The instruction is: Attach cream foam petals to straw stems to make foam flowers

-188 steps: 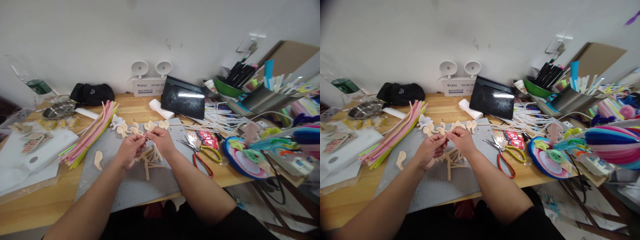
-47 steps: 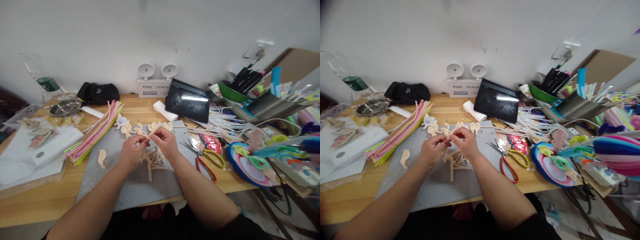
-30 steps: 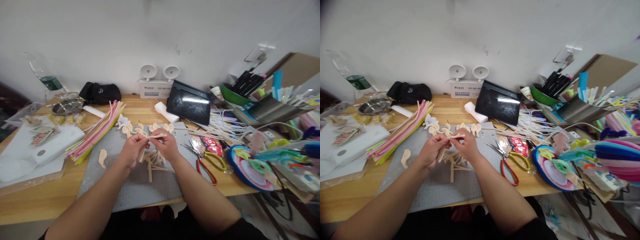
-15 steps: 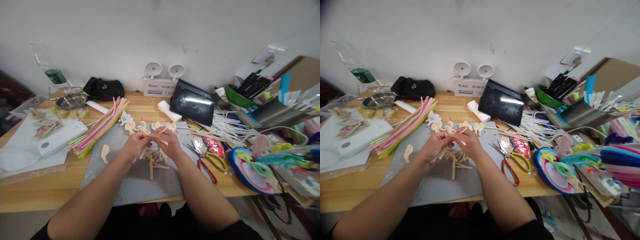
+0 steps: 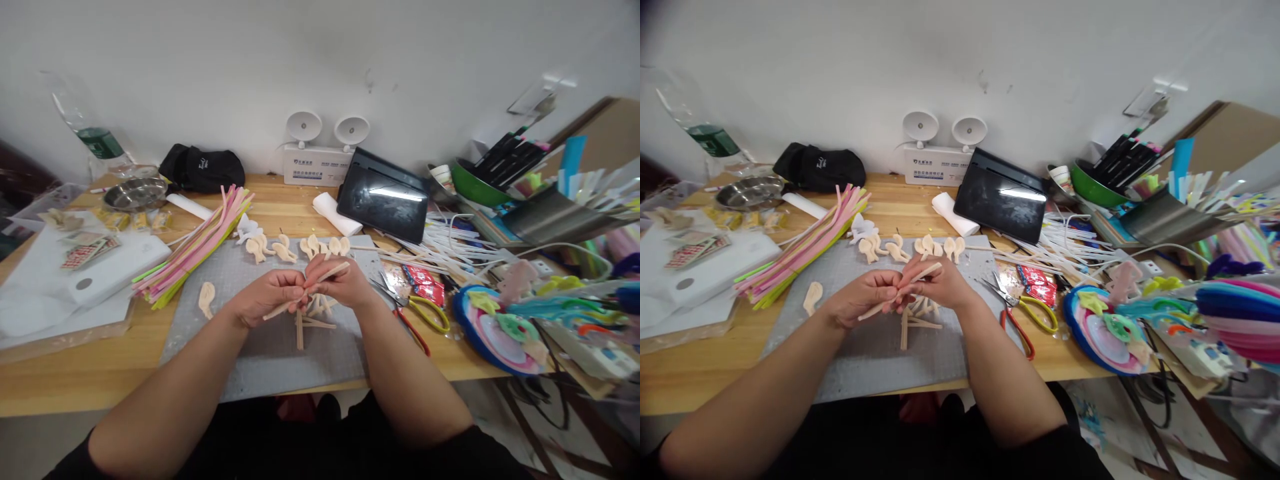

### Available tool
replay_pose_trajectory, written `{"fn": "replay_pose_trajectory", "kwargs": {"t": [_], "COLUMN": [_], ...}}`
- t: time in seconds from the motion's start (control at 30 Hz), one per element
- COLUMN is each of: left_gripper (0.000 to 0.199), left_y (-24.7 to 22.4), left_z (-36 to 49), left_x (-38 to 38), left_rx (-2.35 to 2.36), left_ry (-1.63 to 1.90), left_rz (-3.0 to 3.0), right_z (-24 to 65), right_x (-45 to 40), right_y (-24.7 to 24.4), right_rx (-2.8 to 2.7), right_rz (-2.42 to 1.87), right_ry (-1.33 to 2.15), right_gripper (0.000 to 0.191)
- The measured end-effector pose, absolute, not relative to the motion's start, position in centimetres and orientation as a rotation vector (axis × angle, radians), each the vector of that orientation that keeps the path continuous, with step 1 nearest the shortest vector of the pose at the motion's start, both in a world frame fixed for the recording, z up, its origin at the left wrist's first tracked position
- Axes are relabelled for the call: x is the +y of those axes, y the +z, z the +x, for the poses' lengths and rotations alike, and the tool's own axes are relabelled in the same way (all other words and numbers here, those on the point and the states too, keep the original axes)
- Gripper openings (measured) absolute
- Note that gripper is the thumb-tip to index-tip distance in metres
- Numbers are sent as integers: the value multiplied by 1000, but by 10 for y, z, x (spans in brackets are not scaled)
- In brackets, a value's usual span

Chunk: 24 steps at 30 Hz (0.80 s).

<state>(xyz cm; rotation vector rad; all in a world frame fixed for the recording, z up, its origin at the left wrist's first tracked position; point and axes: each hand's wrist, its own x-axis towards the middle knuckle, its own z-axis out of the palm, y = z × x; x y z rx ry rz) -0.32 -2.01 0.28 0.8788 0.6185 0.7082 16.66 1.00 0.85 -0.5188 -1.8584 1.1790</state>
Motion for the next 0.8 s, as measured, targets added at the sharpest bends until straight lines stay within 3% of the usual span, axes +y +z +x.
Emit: {"fn": "replay_pose_trajectory", "kwargs": {"t": [0.2, 0.53, 0.8], "left_gripper": [19, 24, 12], "left_y": [-1, 0, -2], "left_z": [5, 11, 14], "left_x": [-29, -33, -37], "left_rx": [571, 531, 452], "left_ry": [725, 739, 786], "left_rz": [839, 793, 755], "right_z": [167, 169, 176], "right_x": [10, 12, 14], "right_y": [8, 16, 17], "right_rx": [-1849, -1927, -2021], "right_rz": [-449, -352, -346], "right_ry": [1261, 1060, 1031], "right_gripper": [12, 21, 13]}}
